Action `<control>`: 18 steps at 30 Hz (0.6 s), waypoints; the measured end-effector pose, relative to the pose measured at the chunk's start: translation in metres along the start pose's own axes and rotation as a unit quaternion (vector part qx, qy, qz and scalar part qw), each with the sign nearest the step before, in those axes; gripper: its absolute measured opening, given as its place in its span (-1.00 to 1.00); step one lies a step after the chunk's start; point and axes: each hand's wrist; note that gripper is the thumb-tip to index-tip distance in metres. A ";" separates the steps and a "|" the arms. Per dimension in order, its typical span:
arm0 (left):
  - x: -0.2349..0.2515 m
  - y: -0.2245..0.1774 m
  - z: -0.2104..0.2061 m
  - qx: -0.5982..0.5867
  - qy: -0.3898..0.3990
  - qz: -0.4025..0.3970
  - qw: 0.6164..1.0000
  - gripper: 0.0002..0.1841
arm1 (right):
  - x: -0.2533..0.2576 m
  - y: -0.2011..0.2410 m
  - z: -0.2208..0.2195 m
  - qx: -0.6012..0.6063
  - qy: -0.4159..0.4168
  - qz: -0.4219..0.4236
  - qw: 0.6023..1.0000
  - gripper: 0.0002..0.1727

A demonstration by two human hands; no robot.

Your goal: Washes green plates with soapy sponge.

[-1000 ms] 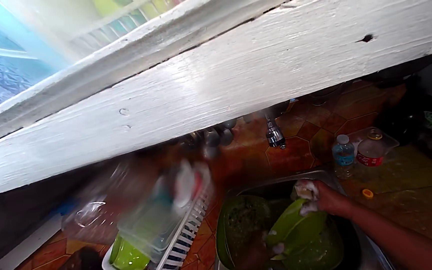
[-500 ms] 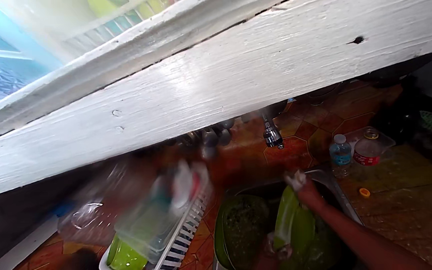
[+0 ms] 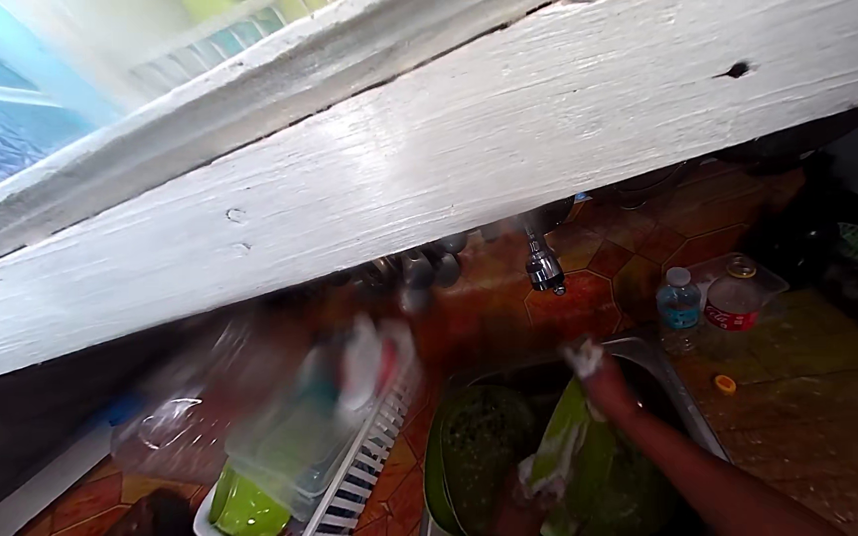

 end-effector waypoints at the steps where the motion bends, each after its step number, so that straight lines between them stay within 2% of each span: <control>1: -0.001 0.003 0.001 -0.002 0.005 0.003 1.000 -0.66 | 0.009 -0.003 0.004 0.033 -0.032 -0.051 0.998 -0.44; 3: 0.000 0.006 0.001 0.014 0.034 0.020 0.999 -0.63 | 0.003 0.006 0.007 -0.018 -0.013 -0.075 0.997 -0.43; 4: 0.003 0.005 0.001 0.030 0.054 0.027 0.998 -0.60 | -0.006 0.015 0.004 -0.074 0.020 -0.054 0.996 -0.43; 6: 0.007 -0.001 -0.004 0.057 0.077 0.035 0.995 -0.56 | -0.035 0.026 -0.010 -0.183 0.081 0.071 0.977 -0.50; 8: 0.012 -0.003 -0.011 0.052 0.055 0.005 0.997 -0.56 | -0.058 0.017 -0.027 -0.239 0.112 0.263 0.928 -0.63; 9: 0.015 -0.002 -0.013 0.044 0.037 -0.020 0.998 -0.55 | -0.061 0.010 -0.031 -0.238 0.115 0.326 0.908 -0.65; 10: 0.016 -0.001 -0.013 0.038 0.021 -0.025 0.999 -0.55 | -0.058 0.007 -0.031 -0.222 0.117 0.337 0.907 -0.65; 11: 0.016 -0.002 -0.013 0.031 0.011 -0.013 0.999 -0.57 | -0.052 0.007 -0.027 -0.189 0.119 0.289 0.931 -0.61; 13: 0.011 -0.004 -0.009 0.025 0.004 0.008 1.000 -0.58 | -0.026 0.007 -0.011 -0.092 0.072 0.083 0.990 -0.52; 15: 0.005 -0.003 -0.003 0.023 0.001 -0.006 1.000 -0.59 | 0.006 0.000 0.007 0.025 -0.018 -0.062 0.998 -0.49; 16: 0.003 -0.002 -0.002 0.020 0.000 -0.019 1.000 -0.60 | 0.013 -0.004 0.012 0.043 -0.047 -0.090 0.994 -0.49; 18: 0.002 -0.005 0.003 0.017 0.018 -0.007 1.000 -0.62 | 0.008 0.008 0.013 -0.029 -0.021 -0.085 0.996 -0.45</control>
Point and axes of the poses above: each hand's wrist, its own x-axis towards the middle knuckle, its own z-axis out of the back of the hand, y = z × x, and after that the axes turned 15 degrees about x, right-handed
